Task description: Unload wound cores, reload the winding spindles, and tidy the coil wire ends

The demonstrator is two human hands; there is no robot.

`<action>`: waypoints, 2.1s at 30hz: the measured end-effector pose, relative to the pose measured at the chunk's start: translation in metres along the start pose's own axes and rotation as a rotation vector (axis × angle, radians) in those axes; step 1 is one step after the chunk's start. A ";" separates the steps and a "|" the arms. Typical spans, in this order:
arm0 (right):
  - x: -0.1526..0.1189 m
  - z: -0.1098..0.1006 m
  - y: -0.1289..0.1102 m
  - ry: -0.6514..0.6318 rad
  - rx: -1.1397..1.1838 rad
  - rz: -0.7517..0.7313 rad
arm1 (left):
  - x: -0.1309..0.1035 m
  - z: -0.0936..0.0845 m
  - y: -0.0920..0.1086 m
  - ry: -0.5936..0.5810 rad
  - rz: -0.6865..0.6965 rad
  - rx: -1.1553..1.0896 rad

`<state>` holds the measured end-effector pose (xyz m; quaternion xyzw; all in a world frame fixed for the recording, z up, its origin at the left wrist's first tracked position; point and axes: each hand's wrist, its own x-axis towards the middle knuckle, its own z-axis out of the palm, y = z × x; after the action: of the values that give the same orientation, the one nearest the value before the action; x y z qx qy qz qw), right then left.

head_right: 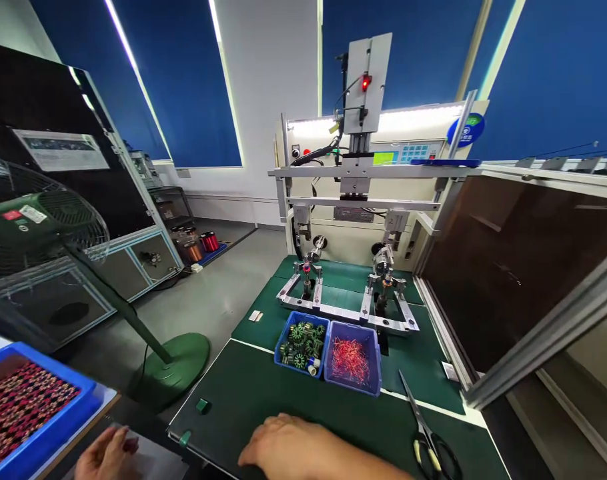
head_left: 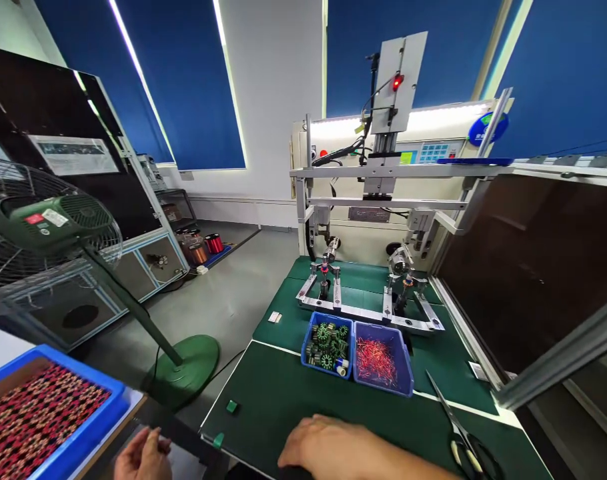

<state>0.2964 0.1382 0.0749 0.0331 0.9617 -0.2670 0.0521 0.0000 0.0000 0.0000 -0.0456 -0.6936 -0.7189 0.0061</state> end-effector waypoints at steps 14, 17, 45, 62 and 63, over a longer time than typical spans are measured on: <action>-0.175 -0.139 0.061 0.792 0.635 0.725 | -0.070 0.228 0.158 -0.942 -0.017 -0.320; -0.184 -0.148 0.106 1.046 0.726 0.936 | -0.085 0.279 0.162 -1.027 -0.075 -0.225; -0.147 -0.222 0.188 1.617 1.253 1.142 | -0.116 0.415 0.155 -1.137 -0.459 0.111; -0.064 -0.007 0.025 0.312 1.315 0.594 | -0.103 0.193 0.144 -1.701 -0.518 -0.280; -0.059 0.004 0.024 0.235 1.148 0.629 | -0.102 0.173 0.128 -1.719 -0.573 -0.260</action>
<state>0.3570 0.1545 0.0662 0.3636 0.6108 -0.7034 -0.0034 0.1203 0.1625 0.1259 -0.3918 -0.3576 -0.4838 -0.6961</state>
